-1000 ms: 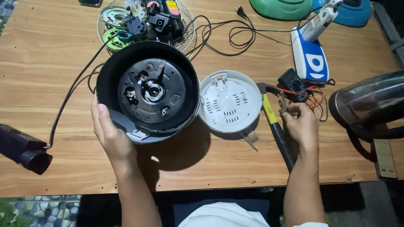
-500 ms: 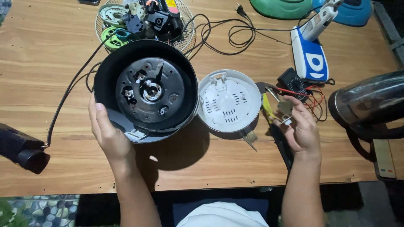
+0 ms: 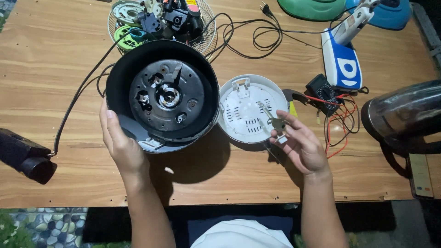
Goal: Disassembling a rice cooker to access and inspect internal components and wiring
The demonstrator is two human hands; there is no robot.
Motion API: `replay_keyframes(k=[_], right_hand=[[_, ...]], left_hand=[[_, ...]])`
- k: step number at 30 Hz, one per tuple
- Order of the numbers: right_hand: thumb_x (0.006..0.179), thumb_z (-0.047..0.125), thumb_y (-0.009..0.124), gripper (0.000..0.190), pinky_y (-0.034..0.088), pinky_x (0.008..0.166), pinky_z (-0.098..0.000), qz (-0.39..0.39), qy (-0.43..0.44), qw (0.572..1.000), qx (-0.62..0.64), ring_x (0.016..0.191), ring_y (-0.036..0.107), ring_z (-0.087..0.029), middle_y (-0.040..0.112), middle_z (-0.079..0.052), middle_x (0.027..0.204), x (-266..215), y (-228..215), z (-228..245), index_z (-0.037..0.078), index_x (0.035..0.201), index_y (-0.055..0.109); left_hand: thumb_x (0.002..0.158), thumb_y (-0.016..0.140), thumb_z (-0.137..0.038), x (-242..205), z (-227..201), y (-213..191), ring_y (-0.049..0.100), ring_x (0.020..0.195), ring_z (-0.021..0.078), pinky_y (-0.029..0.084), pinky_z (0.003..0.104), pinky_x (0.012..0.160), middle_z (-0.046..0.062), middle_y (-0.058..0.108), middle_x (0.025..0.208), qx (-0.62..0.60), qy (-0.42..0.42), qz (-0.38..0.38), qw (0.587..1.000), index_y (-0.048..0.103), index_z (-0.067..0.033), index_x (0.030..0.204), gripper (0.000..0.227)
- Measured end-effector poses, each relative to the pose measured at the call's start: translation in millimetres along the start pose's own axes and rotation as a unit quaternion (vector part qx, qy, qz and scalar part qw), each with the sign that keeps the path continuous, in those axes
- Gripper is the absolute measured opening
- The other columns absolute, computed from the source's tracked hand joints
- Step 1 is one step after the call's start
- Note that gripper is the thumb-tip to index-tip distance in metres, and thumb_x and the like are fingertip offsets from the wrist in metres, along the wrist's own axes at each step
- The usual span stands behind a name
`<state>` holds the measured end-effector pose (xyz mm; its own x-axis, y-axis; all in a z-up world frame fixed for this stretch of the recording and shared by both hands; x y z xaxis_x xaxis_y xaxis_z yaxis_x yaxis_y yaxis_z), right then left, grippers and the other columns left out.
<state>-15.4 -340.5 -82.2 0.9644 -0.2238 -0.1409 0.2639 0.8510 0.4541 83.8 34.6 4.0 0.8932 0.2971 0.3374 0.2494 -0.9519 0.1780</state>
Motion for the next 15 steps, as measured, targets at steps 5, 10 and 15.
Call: replay_keyframes(k=[5,10,15], right_hand=[[0.096,0.011,0.055,0.056,0.061,0.094,-0.0458,0.023,-0.004,1.000,-0.015,0.099,0.070,-0.029,0.066,-0.023,0.114,-5,13,-5,-0.006,0.148,0.046],[0.096,0.009,0.055,0.053,0.062,0.091,-0.0453,0.025,-0.001,0.999,-0.024,0.098,0.071,-0.029,0.068,-0.023,0.113,-12,22,-11,-0.006,0.147,0.048],[0.096,0.009,0.055,0.051,0.062,0.092,-0.0453,0.030,0.003,0.999,-0.041,0.096,0.073,-0.028,0.068,-0.020,0.112,-12,35,-12,-0.005,0.145,0.050]], left_hand=[[0.115,0.028,-0.025,-9,-3,-5,0.042,0.140,0.0324,0.028,0.048,0.123,0.026,0.046,0.148,0.029,0.024,-0.042,0.998,0.042,0.0003,0.149,0.044],[0.117,0.032,-0.027,-26,-5,-23,0.039,0.143,0.0277,0.028,0.047,0.123,0.017,0.042,0.154,0.054,0.050,-0.086,0.994,0.037,-0.0078,0.155,0.043],[0.115,0.031,-0.027,-33,-22,-26,0.041,0.143,0.0325,0.027,0.050,0.118,0.019,0.044,0.152,0.154,0.088,-0.093,0.980,0.039,-0.0073,0.154,0.044]])
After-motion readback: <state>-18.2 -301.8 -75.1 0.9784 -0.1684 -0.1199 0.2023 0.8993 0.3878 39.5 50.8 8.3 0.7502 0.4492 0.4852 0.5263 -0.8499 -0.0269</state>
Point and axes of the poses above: each hand's wrist, its own x-axis towards the middle knuckle, its own y-axis out of the palm, z = x × y, the point moved 7 cm from there along x, towards the middle knuckle
